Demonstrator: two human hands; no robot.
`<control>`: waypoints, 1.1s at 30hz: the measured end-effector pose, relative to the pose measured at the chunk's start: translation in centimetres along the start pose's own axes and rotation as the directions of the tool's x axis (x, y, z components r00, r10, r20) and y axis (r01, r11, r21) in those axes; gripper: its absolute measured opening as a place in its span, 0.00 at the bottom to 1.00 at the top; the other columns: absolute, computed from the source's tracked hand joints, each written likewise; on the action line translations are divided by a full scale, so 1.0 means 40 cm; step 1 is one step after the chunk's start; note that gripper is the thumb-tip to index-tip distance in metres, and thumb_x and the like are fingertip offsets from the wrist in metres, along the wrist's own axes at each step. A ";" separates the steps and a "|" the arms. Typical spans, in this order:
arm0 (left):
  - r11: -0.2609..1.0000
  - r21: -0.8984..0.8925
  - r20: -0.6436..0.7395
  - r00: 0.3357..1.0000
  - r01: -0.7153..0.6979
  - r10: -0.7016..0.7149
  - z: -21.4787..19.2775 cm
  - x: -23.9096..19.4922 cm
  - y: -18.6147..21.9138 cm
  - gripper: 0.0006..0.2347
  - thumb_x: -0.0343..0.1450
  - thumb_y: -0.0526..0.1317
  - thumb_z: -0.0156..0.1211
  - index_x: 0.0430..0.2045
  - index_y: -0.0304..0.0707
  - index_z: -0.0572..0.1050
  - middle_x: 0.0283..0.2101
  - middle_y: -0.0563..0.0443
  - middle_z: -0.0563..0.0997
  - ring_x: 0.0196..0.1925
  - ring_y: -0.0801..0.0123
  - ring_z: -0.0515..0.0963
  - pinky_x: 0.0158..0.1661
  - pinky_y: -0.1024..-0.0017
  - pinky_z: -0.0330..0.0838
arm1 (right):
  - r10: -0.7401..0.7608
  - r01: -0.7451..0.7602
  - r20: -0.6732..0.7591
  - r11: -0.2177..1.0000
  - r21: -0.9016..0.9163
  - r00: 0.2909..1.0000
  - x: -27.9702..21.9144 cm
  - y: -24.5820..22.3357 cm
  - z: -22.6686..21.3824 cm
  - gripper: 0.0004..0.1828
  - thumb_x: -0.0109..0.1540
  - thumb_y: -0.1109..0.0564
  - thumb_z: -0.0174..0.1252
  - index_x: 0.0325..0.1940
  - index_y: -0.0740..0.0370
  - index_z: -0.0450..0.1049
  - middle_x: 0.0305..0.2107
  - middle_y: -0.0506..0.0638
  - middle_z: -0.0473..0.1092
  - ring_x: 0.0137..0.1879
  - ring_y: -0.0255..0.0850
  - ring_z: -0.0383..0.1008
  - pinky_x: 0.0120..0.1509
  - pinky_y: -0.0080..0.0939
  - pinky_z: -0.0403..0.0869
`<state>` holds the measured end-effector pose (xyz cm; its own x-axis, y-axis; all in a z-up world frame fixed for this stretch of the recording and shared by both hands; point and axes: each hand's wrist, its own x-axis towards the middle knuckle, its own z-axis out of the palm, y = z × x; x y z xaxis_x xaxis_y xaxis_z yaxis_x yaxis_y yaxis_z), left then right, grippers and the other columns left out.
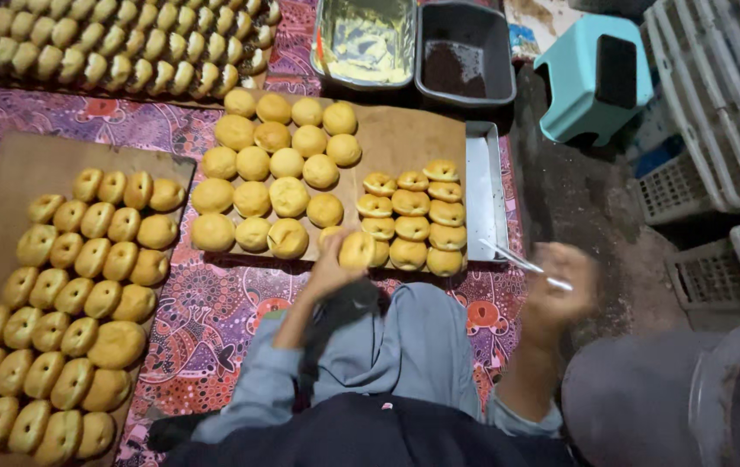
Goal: The person sits on the floor and uses a small metal tool to poke a hole in the center of each round bun. They handle the buns one at a time, placing the finished ones on a metal tray.
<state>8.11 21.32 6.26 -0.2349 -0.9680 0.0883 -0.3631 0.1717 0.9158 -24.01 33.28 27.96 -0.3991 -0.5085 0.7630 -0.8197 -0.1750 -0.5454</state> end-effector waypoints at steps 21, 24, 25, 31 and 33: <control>0.993 0.120 0.451 0.891 -0.012 -0.044 0.138 0.816 -0.271 0.26 0.59 0.32 0.61 0.55 0.42 0.77 0.57 0.43 0.80 0.61 0.58 0.78 0.60 0.67 0.71 | 0.514 -0.491 -0.217 0.858 0.152 0.830 -0.111 0.151 0.006 0.20 0.64 0.64 0.48 0.60 0.70 0.71 0.48 0.52 0.72 0.30 0.33 0.70 0.21 0.30 0.66; 0.996 0.061 0.511 0.855 0.067 -0.089 0.165 0.813 -0.300 0.27 0.59 0.30 0.58 0.55 0.44 0.76 0.59 0.44 0.79 0.61 0.58 0.78 0.60 0.67 0.72 | 0.659 -0.648 -0.115 0.752 0.121 0.743 -0.156 0.153 0.022 0.17 0.67 0.64 0.50 0.59 0.67 0.74 0.26 0.50 0.70 0.24 0.34 0.69 0.22 0.31 0.67; 0.995 0.021 0.528 0.845 0.093 -0.090 0.172 0.809 -0.302 0.27 0.58 0.28 0.57 0.55 0.45 0.75 0.59 0.44 0.79 0.62 0.57 0.78 0.60 0.67 0.72 | 0.684 -0.676 -0.080 0.729 0.105 0.725 -0.167 0.154 0.017 0.16 0.68 0.64 0.50 0.59 0.66 0.74 0.26 0.50 0.69 0.24 0.33 0.68 0.23 0.30 0.65; 0.933 0.020 0.324 0.885 -0.360 0.334 0.143 0.755 -0.255 0.34 0.52 0.23 0.51 0.58 0.35 0.74 0.64 0.32 0.69 0.67 0.44 0.64 0.64 0.58 0.57 | 0.728 -0.727 0.020 0.682 0.084 0.685 -0.211 0.159 0.007 0.15 0.68 0.62 0.52 0.59 0.63 0.75 0.26 0.45 0.69 0.28 0.29 0.67 0.29 0.27 0.66; 0.960 -0.035 0.075 0.957 -0.279 0.281 0.116 0.676 -0.226 0.28 0.57 0.24 0.49 0.54 0.32 0.74 0.59 0.34 0.74 0.64 0.45 0.70 0.64 0.58 0.62 | 0.671 -0.673 0.049 0.738 0.047 0.739 -0.216 0.158 0.018 0.14 0.69 0.61 0.53 0.58 0.63 0.75 0.28 0.45 0.70 0.29 0.29 0.67 0.31 0.27 0.66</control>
<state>0.87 -5.56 -1.42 -0.3942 -0.8642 0.3126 -0.2510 0.4284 0.8680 -25.44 35.98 17.68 -0.8254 -0.5348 0.1809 -0.3170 0.1738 -0.9324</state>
